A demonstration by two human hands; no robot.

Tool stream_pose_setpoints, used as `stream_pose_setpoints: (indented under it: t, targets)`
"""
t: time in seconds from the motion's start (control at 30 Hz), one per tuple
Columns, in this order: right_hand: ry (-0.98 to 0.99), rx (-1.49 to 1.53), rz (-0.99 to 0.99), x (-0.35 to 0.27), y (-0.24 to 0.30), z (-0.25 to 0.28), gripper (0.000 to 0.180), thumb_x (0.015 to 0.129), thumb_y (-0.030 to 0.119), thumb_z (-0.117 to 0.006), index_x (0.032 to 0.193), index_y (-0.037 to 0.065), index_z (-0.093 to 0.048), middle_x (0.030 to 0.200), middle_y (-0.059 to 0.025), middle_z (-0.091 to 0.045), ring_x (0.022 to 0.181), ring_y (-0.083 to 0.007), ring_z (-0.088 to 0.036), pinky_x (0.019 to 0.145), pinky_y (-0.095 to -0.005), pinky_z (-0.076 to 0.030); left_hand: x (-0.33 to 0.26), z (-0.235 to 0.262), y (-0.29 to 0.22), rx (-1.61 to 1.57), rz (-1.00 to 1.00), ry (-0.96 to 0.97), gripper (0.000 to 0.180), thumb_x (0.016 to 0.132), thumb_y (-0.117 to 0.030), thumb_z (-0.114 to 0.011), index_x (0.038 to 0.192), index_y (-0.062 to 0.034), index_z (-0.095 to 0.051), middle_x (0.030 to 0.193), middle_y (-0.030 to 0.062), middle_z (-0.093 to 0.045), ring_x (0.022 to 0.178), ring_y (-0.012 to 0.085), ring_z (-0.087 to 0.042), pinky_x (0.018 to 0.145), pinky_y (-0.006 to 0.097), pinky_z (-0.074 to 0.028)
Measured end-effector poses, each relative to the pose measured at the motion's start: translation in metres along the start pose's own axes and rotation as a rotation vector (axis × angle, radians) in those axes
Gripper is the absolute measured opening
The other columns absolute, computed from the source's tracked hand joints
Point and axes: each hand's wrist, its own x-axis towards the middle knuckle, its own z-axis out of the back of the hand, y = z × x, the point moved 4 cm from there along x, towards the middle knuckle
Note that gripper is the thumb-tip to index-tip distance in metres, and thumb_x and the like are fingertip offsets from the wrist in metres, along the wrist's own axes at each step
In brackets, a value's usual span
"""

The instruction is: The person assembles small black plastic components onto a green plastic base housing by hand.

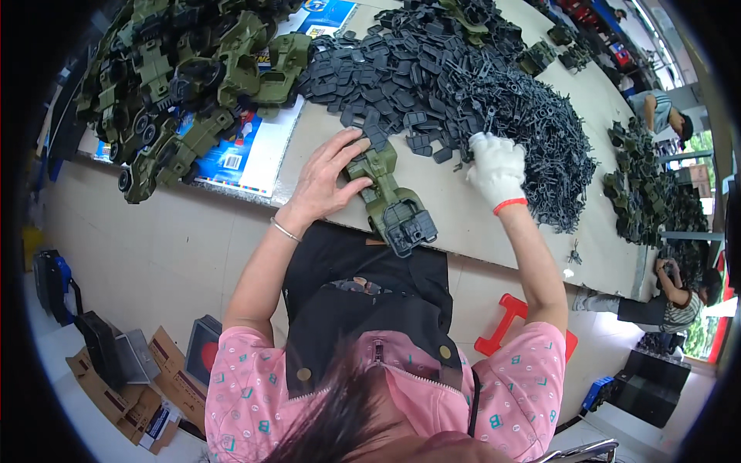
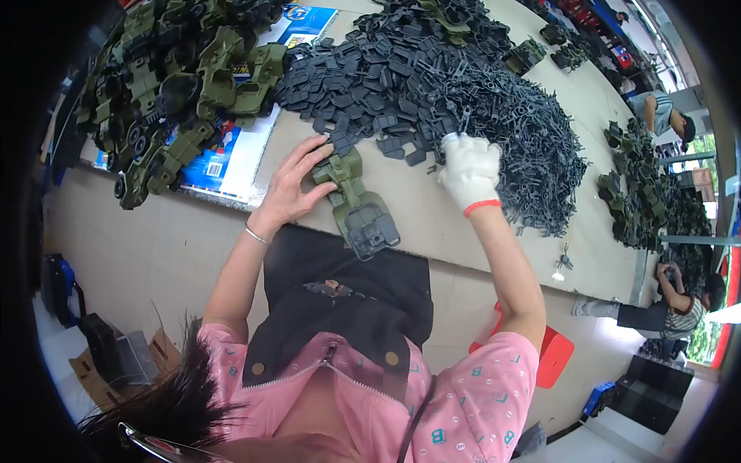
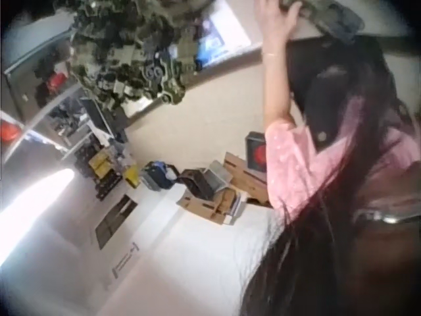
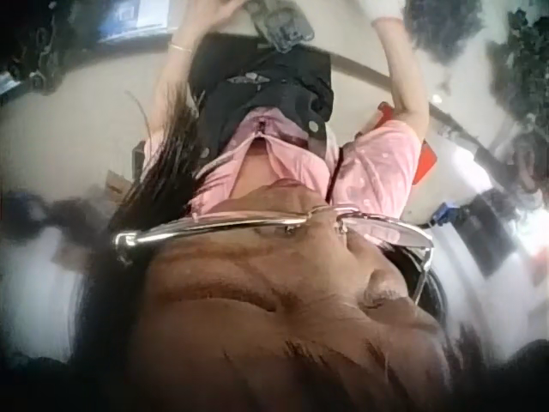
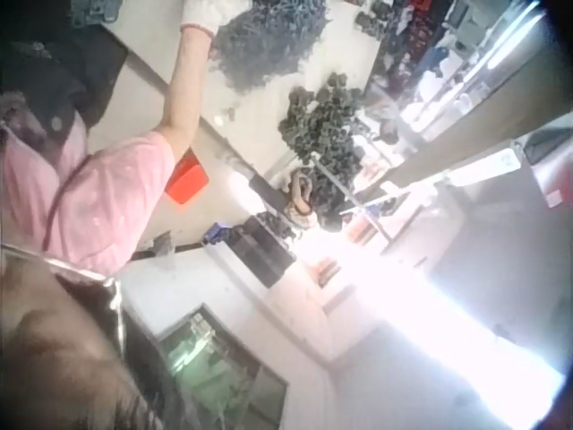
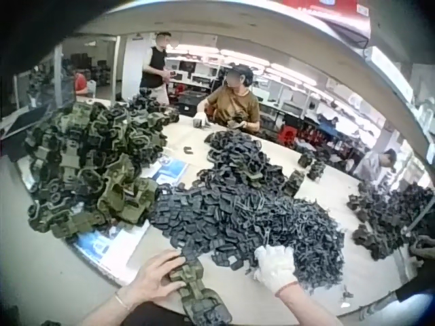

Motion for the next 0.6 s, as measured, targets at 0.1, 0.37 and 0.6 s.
stream_pose_setpoints:
  t: [0.1,0.37,0.6]
  targets:
    - [0.084,0.124,-0.177,0.01,-0.017,0.001,0.045,0.078,0.027,-0.075,0.121,0.015,-0.068,0.116,-0.0093,-0.072,0.11,-0.0311,-0.067,0.093,-0.0467,-0.05,0.0,-0.002,0.002,-0.024,0.012,-0.007,0.065,0.078,-0.015,-0.086,0.138,-0.0075,-0.062,0.149,0.0132,-0.055,0.137,0.0354,-0.053,0.114,0.044,-0.045]
    - [0.321,1.084,0.039,-0.018,0.006,-0.01,0.036,0.085,0.01,-0.058,0.119,0.003,-0.068,0.109,-0.0167,-0.073,0.102,-0.0336,-0.069,0.089,-0.0405,-0.054,-0.001,-0.002,0.004,-0.037,-0.021,-0.062,0.063,0.079,-0.021,-0.086,0.136,-0.0089,-0.063,0.144,0.0132,-0.058,0.13,0.0353,-0.058,0.11,0.044,-0.047]
    - [0.335,0.803,-0.053,-0.02,0.037,-0.02,0.031,0.091,0.022,-0.065,0.115,0.003,-0.068,0.112,-0.0184,-0.072,0.105,-0.0374,-0.067,0.091,-0.0452,-0.053,-0.003,-0.005,-0.001,-0.024,0.01,-0.078,0.061,0.078,-0.014,-0.086,0.134,-0.005,-0.064,0.143,0.0154,-0.058,0.129,0.037,-0.059,0.107,0.043,-0.051]
